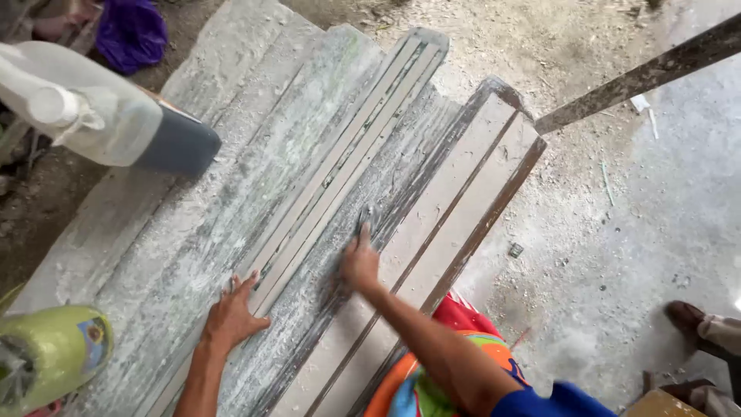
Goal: Scraping excess plaster and cleaning material from molds on a workshop table.
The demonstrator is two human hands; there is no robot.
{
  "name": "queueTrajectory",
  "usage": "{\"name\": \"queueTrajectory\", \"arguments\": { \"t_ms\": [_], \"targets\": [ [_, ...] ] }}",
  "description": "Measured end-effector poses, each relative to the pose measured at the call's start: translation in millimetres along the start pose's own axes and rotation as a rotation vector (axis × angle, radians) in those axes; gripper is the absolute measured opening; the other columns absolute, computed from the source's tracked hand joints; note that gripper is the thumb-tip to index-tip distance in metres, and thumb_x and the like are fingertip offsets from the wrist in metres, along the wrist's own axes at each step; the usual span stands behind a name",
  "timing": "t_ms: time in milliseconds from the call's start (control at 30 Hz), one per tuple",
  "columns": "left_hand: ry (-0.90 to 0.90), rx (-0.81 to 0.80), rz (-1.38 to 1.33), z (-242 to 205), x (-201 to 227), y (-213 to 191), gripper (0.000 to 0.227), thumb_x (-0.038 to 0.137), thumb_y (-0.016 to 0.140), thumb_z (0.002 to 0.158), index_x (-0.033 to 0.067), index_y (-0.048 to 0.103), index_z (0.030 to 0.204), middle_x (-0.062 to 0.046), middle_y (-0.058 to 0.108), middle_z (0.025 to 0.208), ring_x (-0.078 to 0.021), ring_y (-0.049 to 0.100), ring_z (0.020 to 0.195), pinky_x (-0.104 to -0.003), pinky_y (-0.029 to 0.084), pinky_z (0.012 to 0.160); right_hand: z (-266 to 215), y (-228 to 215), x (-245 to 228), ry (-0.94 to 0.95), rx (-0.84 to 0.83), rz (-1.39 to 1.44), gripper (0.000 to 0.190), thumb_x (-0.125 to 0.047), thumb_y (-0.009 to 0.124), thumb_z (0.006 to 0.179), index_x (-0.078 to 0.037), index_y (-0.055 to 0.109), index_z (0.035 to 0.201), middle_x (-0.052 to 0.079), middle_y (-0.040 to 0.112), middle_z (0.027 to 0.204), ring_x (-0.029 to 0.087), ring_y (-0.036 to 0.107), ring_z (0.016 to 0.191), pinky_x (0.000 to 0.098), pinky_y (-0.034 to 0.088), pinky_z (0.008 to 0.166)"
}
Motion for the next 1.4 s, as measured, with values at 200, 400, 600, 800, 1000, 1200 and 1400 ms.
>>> {"name": "queueTrajectory", "arguments": {
  "t_ms": [200, 400, 600, 800, 1000, 1200, 1400],
  "targets": [
    [-0.026, -0.014, -0.006, -5, -3, 5, 0.121, 0.047, 0.086, 0.064, 0.0386, 0.016, 0.161, -0.017, 0.016, 0.169, -0.0452, 0.031, 0.149, -0.047, 0.045, 0.114, 204, -101, -89, -0.364, -0.062, -1.001, 0.029, -0.021, 0.055, 0.104, -0.005, 0.077, 0.092, 0.014, 0.076, 0.084, 0.024, 0.076, 0.068, 0.0351, 0.057, 0.051],
    [-0.008, 0.004, -0.047, 4, 0, 0, 0.122, 0.049, 0.086, 0.064, 0.0376, 0.014, 0.161, -0.016, 0.016, 0.169, -0.0448, 0.029, 0.150, -0.047, 0.047, 0.112, 189, -107, -48, -0.277, 0.272, -0.514, 0.031, -0.026, 0.056, 0.106, -0.001, 0.069, 0.118, 0.026, 0.073, 0.107, 0.036, 0.069, 0.090, 0.0481, 0.057, 0.079],
    [-0.019, -0.003, -0.004, -5, 0, 2, 0.121, 0.048, 0.084, 0.064, 0.0392, 0.014, 0.162, -0.016, 0.018, 0.169, -0.0440, 0.031, 0.149, -0.046, 0.047, 0.113, 219, -142, -114, -0.476, -0.225, -1.332, 0.026, -0.031, 0.069, 0.088, -0.009, 0.080, 0.092, 0.012, 0.073, 0.084, 0.029, 0.072, 0.081, 0.0434, 0.060, 0.076],
    [-0.045, -0.087, -0.006, -4, 2, -4, 0.124, 0.049, 0.086, 0.065, 0.0393, 0.009, 0.162, -0.015, 0.014, 0.170, -0.0436, 0.028, 0.152, -0.045, 0.050, 0.112, 169, -129, -63, -0.781, 0.411, -0.698, 0.033, -0.022, 0.063, 0.088, -0.009, 0.078, 0.114, 0.034, 0.067, 0.105, 0.052, 0.067, 0.090, 0.0603, 0.057, 0.078],
    [-0.049, -0.091, 0.036, -1, -3, 9, 0.124, 0.049, 0.086, 0.066, 0.0405, 0.008, 0.162, -0.017, 0.010, 0.169, -0.0445, 0.026, 0.151, -0.046, 0.046, 0.114, 218, -202, -176, -0.128, -0.015, -0.553, 0.026, -0.019, 0.047, 0.105, 0.001, 0.064, 0.107, 0.016, 0.068, 0.088, 0.021, 0.063, 0.067, 0.0367, 0.056, 0.053],
    [-0.060, -0.087, 0.006, -3, -5, 8, 0.122, 0.049, 0.088, 0.065, 0.0418, 0.012, 0.161, -0.016, 0.016, 0.168, -0.0451, 0.029, 0.150, -0.045, 0.046, 0.114, 162, -86, -13, -0.178, 0.143, -0.523, 0.041, -0.029, 0.047, 0.111, 0.003, 0.072, 0.109, 0.018, 0.074, 0.084, 0.026, 0.072, 0.068, 0.0404, 0.059, 0.058],
    [-0.045, -0.049, -0.035, -3, -7, 6, 0.122, 0.047, 0.089, 0.060, 0.0425, 0.017, 0.160, -0.016, 0.021, 0.167, -0.0440, 0.033, 0.149, -0.044, 0.047, 0.115, 211, -100, -69, -0.451, 0.356, -0.524, 0.036, -0.027, 0.056, 0.100, -0.007, 0.063, 0.129, 0.029, 0.070, 0.090, 0.047, 0.069, 0.082, 0.0581, 0.056, 0.072]
  ]
}}
Point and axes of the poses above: each hand's wrist, its own z-axis towards the middle knuckle, its own y-axis out of the palm, x = y × z, the point moved 7 cm from there along z, towards the middle knuckle
